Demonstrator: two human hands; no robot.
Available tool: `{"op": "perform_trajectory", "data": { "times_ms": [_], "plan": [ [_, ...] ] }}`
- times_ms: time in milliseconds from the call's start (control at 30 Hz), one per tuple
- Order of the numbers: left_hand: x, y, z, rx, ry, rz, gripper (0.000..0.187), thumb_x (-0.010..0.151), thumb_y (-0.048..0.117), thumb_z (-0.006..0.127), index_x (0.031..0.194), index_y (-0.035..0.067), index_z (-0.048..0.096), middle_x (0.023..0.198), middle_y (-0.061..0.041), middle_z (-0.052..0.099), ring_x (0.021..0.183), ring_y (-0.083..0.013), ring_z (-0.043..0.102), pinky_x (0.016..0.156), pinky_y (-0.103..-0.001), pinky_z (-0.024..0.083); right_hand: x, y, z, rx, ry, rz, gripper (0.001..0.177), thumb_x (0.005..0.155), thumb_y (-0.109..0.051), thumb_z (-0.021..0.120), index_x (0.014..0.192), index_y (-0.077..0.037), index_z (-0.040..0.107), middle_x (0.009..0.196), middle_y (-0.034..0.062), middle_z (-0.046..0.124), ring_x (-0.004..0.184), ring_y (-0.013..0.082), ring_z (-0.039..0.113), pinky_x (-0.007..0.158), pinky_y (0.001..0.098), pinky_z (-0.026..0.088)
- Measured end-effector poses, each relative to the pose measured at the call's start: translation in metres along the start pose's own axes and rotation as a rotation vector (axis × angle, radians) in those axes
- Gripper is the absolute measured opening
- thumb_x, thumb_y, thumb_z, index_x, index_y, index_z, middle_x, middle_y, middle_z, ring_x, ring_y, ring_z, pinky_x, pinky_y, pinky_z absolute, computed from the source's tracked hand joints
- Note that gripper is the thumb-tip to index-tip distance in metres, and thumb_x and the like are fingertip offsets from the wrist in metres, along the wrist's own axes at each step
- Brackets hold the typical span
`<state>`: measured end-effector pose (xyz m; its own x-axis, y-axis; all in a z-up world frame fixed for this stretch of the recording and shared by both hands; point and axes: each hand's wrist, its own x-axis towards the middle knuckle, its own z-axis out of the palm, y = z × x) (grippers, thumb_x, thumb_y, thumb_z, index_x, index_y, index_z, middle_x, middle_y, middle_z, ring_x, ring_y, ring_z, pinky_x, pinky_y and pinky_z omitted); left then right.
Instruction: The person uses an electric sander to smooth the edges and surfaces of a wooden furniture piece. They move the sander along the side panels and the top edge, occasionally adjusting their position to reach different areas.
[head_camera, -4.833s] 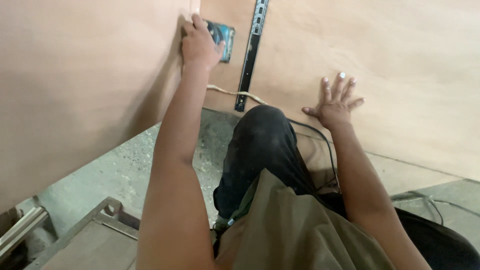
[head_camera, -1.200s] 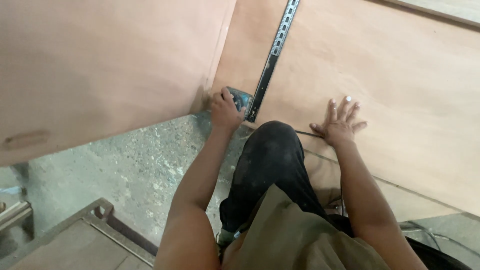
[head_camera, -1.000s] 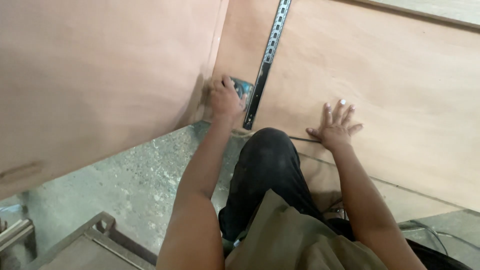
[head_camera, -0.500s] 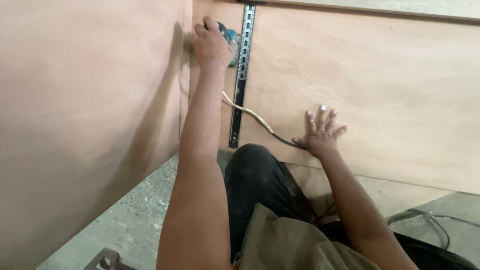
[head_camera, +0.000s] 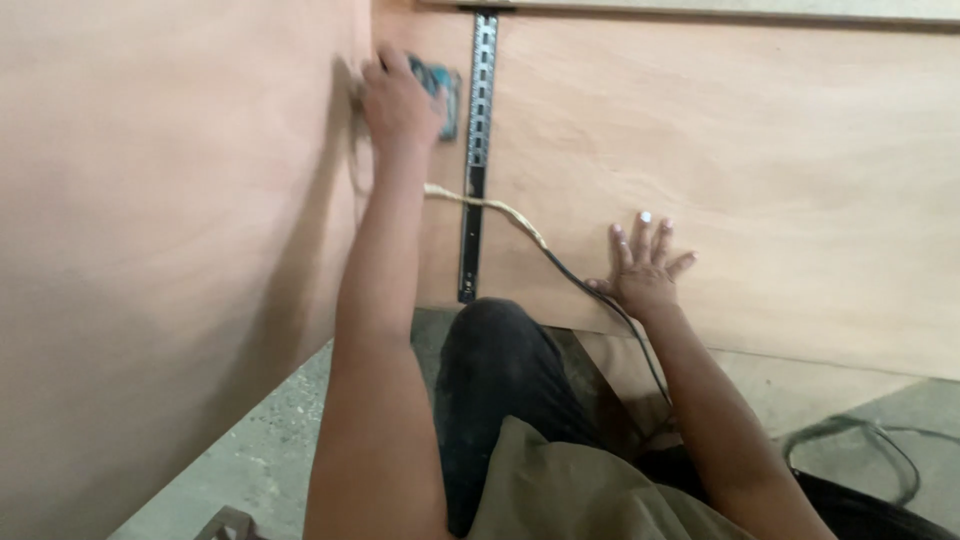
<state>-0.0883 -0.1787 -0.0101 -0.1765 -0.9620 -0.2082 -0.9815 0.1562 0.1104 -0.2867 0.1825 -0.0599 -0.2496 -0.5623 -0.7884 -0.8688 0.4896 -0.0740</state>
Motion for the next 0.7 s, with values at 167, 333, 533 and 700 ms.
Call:
{"op": "perform_trajectory", "data": {
  "times_ms": [167, 333, 533, 700],
  "plan": [
    [-0.082, -0.028, -0.013, 0.09, -0.162, -0.03, 0.088, 0.09, 0.052, 0.077, 0.146, 0.002, 0.03, 0.126, -0.025, 0.052, 0.102, -0.0352, 0.061, 0.082, -0.043, 0.059, -0.001, 0.001, -0.004, 0.076, -0.066, 0.025, 0.11, 0.079, -0.082, 0.051, 0.164, -0.036, -0.003, 0.172, 0.0102, -0.023, 0.154, 0.0435, -0.028, 0.104, 0.0859, -0.008],
    [-0.052, -0.04, 0.028, 0.179, 0.17, 0.029, 0.099, 0.066, 0.047, 0.092, 0.136, -0.004, 0.044, 0.103, -0.019, 0.055, 0.079, -0.0446, 0.07, 0.069, -0.052, 0.063, 0.004, 0.007, 0.006, -0.054, -0.029, -0.007, 0.107, 0.085, -0.08, 0.05, 0.166, -0.033, -0.002, 0.174, 0.0138, -0.014, 0.155, 0.0482, -0.02, 0.107, 0.0871, -0.001],
    [0.055, -0.024, 0.037, 0.138, 0.148, 0.029, 0.097, 0.074, 0.051, 0.092, 0.137, 0.001, 0.037, 0.109, -0.019, 0.053, 0.086, -0.0465, 0.072, 0.076, -0.053, 0.064, -0.004, 0.001, -0.011, -0.036, -0.076, 0.01, 0.107, 0.086, -0.08, 0.048, 0.166, -0.033, -0.005, 0.173, 0.0134, -0.016, 0.155, 0.0481, -0.022, 0.109, 0.0861, -0.002],
    [0.082, -0.029, 0.051, 0.125, 0.129, -0.053, 0.1, 0.076, 0.055, 0.094, 0.135, 0.007, 0.03, 0.118, -0.019, 0.048, 0.088, -0.0468, 0.073, 0.08, -0.054, 0.065, -0.006, 0.002, -0.003, -0.054, -0.068, 0.01, 0.106, 0.086, -0.081, 0.048, 0.166, -0.034, -0.001, 0.174, 0.0114, -0.014, 0.156, 0.0461, -0.02, 0.11, 0.0849, -0.001]
  ]
}}
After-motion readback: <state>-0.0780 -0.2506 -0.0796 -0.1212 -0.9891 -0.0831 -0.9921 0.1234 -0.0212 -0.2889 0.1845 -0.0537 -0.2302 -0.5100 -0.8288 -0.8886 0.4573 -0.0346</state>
